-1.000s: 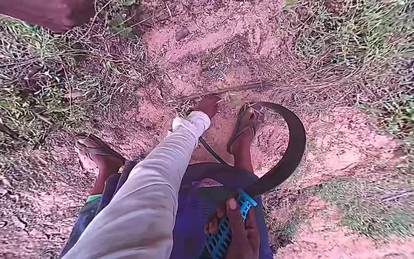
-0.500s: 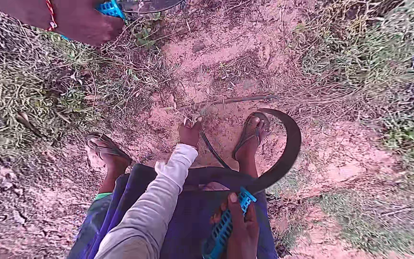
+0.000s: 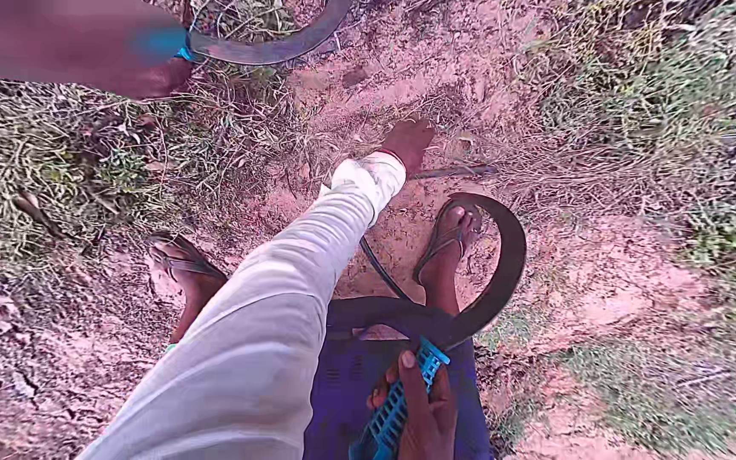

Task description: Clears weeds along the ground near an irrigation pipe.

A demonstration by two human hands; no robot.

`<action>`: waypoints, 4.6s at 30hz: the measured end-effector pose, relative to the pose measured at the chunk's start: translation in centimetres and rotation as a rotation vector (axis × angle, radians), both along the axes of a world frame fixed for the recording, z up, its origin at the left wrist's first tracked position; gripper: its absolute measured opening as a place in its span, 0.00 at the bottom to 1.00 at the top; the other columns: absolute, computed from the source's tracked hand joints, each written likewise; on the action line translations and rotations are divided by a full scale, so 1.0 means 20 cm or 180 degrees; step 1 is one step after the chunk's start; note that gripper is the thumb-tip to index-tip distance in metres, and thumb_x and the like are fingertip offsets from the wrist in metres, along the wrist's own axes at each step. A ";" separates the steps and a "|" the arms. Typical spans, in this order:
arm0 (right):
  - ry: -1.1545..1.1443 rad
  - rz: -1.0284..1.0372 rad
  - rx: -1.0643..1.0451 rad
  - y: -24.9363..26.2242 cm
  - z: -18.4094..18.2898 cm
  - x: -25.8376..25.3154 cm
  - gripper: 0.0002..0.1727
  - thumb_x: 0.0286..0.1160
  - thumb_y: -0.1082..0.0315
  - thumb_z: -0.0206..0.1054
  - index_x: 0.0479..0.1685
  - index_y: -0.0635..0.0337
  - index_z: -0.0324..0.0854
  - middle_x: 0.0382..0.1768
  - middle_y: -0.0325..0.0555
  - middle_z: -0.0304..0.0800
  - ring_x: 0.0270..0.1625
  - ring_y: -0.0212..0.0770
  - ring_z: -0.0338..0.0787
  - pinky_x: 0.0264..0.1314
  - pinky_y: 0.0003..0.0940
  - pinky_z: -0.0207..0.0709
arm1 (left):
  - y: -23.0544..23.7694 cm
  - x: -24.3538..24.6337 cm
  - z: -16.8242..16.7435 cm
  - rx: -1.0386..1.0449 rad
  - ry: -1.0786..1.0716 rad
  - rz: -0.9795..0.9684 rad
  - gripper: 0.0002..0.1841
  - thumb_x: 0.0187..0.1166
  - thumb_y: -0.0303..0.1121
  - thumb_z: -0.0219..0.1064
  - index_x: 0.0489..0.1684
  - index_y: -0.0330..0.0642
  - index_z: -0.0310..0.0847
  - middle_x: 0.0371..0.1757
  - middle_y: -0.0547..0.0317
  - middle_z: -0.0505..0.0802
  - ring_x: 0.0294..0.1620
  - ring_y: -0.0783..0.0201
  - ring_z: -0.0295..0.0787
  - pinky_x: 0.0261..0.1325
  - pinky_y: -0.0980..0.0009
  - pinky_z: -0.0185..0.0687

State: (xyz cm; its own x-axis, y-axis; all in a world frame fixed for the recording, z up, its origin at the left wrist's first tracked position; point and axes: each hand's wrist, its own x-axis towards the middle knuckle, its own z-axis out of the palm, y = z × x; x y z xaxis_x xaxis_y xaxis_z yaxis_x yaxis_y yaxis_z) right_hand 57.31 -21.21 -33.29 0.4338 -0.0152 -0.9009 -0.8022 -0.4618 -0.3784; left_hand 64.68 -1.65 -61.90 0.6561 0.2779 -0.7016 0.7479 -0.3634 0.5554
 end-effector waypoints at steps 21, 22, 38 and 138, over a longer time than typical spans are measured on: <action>0.0250 0.0040 -0.0015 -0.05 0.01 -0.02 0.05 0.85 0.77 0.48 0.48 0.64 0.68 0.21 0.33 0.84 0.18 0.28 0.87 0.26 0.24 0.89 | -0.10 -0.28 -0.20 -0.0483 0.1139 -0.0670 0.23 0.90 0.42 0.59 0.74 0.36 0.80 0.71 0.30 0.87 0.75 0.29 0.82 0.72 0.27 0.72; 0.0243 0.0088 -0.0016 -0.05 0.01 -0.02 0.05 0.85 0.77 0.48 0.47 0.64 0.68 0.20 0.33 0.84 0.18 0.28 0.87 0.26 0.24 0.88 | -0.17 -0.37 -0.15 -0.0579 0.1120 -0.0674 0.23 0.90 0.40 0.60 0.76 0.36 0.78 0.70 0.30 0.87 0.72 0.29 0.83 0.71 0.26 0.73; 0.0136 0.0293 -0.0136 -0.04 -0.03 -0.09 0.05 0.83 0.79 0.50 0.46 0.65 0.70 0.21 0.34 0.84 0.17 0.28 0.87 0.24 0.23 0.88 | -0.01 -0.34 -0.21 -0.0144 0.1366 0.0229 0.22 0.88 0.28 0.59 0.77 0.26 0.72 0.76 0.26 0.81 0.76 0.27 0.79 0.74 0.29 0.73; 0.0009 0.1485 -0.0456 -0.04 -0.27 -0.50 0.04 0.83 0.74 0.57 0.49 0.65 0.70 0.18 0.32 0.81 0.13 0.28 0.84 0.18 0.24 0.85 | 0.21 -1.82 0.21 -0.0061 0.0676 -0.0550 0.36 0.68 0.16 0.74 0.83 0.31 0.69 0.87 0.30 0.71 0.83 0.27 0.70 0.85 0.32 0.55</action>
State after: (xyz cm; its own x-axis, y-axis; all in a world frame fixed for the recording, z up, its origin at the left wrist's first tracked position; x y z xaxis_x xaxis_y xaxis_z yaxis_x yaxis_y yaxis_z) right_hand 47.33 -22.09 -38.63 0.4213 0.0563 -0.9052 -0.4982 -0.8196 -0.2828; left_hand 28.26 2.48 -57.63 0.5303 0.1600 -0.8326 0.7762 -0.4866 0.4009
